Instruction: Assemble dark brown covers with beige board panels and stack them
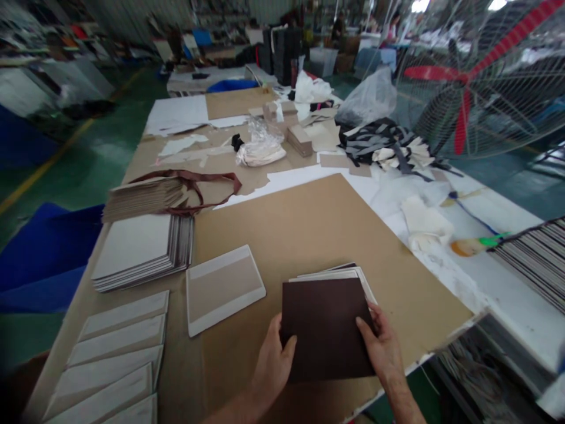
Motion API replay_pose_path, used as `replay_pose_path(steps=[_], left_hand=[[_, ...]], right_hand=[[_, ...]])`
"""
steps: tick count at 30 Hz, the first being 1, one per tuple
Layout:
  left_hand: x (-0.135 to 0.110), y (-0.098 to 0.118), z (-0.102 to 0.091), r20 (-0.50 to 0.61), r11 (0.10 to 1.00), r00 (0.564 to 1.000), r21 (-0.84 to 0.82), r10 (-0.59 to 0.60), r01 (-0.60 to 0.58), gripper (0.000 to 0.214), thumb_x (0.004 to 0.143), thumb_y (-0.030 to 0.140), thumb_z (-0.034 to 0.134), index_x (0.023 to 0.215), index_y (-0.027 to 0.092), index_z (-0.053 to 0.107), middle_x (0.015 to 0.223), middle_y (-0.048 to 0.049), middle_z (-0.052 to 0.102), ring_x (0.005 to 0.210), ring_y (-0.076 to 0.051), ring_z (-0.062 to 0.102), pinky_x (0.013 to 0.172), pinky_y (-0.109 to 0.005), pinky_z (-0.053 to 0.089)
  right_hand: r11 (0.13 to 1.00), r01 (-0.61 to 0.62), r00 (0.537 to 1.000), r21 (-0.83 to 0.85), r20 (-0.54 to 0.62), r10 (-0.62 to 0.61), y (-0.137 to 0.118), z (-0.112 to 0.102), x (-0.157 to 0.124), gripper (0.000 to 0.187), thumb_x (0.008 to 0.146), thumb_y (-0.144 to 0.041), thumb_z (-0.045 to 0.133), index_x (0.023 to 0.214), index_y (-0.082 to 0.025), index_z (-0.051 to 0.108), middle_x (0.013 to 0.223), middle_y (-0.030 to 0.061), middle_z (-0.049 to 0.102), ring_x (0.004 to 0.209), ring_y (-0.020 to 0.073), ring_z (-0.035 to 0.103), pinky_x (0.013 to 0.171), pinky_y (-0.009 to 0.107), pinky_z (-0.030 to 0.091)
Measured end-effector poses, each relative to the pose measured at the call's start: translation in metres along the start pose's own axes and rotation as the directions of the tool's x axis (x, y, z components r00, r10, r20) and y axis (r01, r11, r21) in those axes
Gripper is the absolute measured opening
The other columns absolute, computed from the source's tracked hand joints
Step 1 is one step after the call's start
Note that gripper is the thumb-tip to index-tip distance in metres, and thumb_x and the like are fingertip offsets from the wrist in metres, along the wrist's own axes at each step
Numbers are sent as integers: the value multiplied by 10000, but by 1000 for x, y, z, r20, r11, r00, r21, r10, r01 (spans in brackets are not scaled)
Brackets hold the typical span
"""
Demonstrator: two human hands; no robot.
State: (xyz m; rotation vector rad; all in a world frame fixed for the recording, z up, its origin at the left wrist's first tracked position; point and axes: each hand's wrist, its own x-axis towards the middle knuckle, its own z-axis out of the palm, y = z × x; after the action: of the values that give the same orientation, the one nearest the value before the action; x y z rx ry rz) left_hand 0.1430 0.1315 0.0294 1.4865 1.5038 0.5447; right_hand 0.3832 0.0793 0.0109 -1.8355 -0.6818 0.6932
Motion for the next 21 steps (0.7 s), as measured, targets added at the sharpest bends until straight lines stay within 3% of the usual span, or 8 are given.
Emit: replay_pose_path(steps=[3, 6, 15, 21], left_hand=[[-8, -17, -3, -39, 997, 998, 61, 49, -47, 417, 788, 194, 449, 1200, 136, 448, 1159, -132, 495, 1126, -245, 488, 1020, -400, 370], [-10, -26, -1, -29, 995, 997, 70, 75, -73, 419, 795, 195, 441, 1210, 139, 424, 1174, -124, 451, 1130, -238, 467, 1031, -424, 360], [6, -9, 14, 8, 992, 992, 38, 122, -122, 430, 801, 206, 443, 1224, 150, 388, 1207, -126, 413, 1162, -242, 434, 1050, -451, 333], [5, -4, 10, 14, 994, 1000, -110, -10, 11, 419, 786, 292, 494, 1175, 156, 420, 1174, -128, 487, 1125, -254, 486, 1011, -442, 370]], right_hand=[[1000, -31, 998, -5, 56, 31, 3, 1, -19, 560, 726, -482, 661, 1182, -186, 529, 1074, 88, 627, 991, 266, 587, 849, 383, 509], [999, -28, 999, -40, 30, 29, 5, 3, -26, 536, 750, -477, 629, 1182, -179, 521, 1139, 93, 594, 1055, 265, 552, 930, 401, 461], [997, 5, 1000, -83, -6, -5, 10, -7, 9, 553, 726, -470, 642, 1192, -188, 545, 1169, 89, 577, 1087, 283, 524, 1006, 469, 371], [1000, -1, 999, 3, -35, 1, -4, -8, -10, 495, 780, -469, 626, 1180, -191, 535, 1114, 93, 603, 1030, 274, 560, 917, 417, 466]])
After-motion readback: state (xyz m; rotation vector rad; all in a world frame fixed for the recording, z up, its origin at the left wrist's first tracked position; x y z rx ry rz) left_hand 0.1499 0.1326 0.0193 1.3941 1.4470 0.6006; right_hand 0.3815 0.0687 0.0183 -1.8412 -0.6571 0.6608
